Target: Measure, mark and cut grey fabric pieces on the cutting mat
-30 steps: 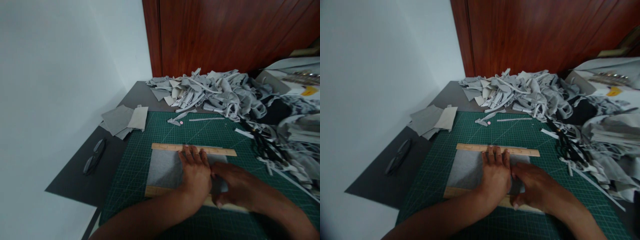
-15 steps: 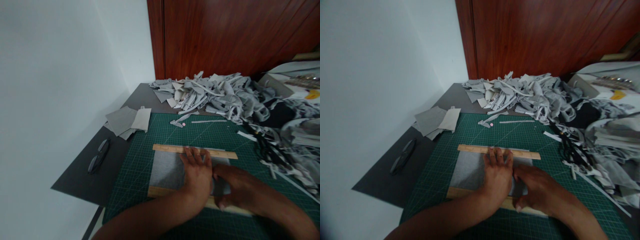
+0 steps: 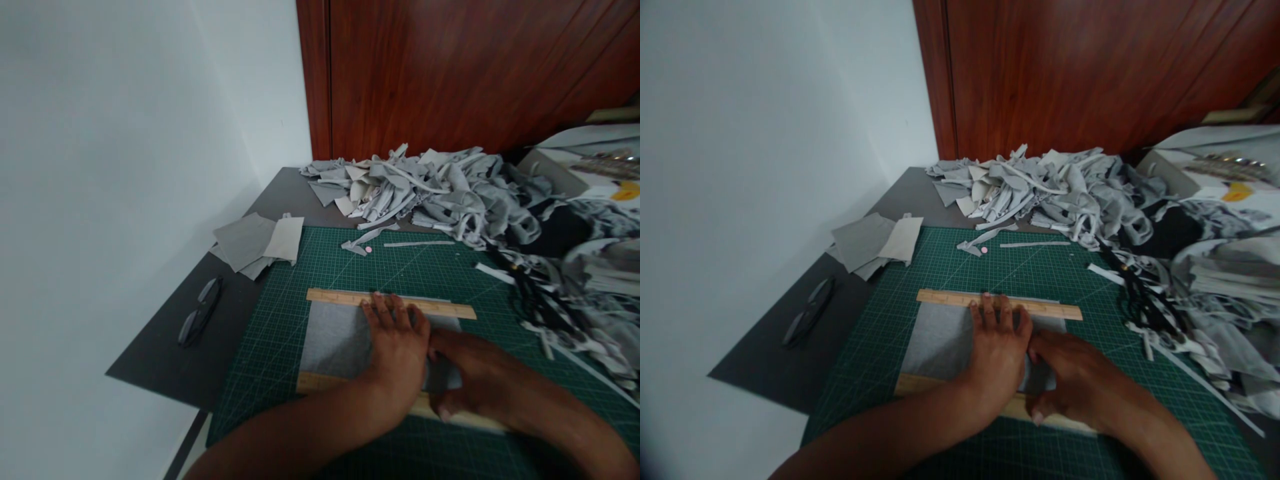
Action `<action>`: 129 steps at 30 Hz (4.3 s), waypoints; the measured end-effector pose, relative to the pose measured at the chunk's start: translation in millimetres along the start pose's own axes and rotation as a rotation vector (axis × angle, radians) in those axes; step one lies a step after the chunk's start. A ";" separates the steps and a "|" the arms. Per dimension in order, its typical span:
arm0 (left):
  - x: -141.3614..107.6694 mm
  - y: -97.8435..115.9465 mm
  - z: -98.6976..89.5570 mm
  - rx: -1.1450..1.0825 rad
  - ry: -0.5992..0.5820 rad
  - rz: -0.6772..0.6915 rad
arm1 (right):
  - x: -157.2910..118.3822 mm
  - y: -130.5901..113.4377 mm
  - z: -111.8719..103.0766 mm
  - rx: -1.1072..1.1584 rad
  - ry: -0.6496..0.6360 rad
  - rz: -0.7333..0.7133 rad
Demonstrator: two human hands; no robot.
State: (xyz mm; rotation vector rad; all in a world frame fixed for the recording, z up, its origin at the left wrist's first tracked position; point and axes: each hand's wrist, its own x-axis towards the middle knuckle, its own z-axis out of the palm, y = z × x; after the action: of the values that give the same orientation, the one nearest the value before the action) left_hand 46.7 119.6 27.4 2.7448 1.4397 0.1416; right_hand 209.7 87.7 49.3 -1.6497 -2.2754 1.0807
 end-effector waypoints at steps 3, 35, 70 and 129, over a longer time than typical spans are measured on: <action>0.3 0.8 0.9 0.012 -0.018 0.011 | 1.0 -5.0 -2.3 0.006 -0.016 0.022; 4.4 -0.8 4.0 0.028 -0.022 -0.010 | -2.5 -11.2 -5.8 -0.051 0.015 0.078; 1.9 -0.2 2.0 0.016 0.010 0.000 | -0.7 -16.2 -8.2 -0.037 0.034 0.039; 1.8 1.3 -3.0 0.037 0.016 -0.007 | -2.2 -11.7 -6.0 -0.041 0.031 0.044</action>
State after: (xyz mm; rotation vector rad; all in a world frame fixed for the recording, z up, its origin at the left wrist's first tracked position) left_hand 48.4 120.4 30.6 2.7740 1.4704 0.1374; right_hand 204.4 86.9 61.5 -1.7272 -2.2670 1.0169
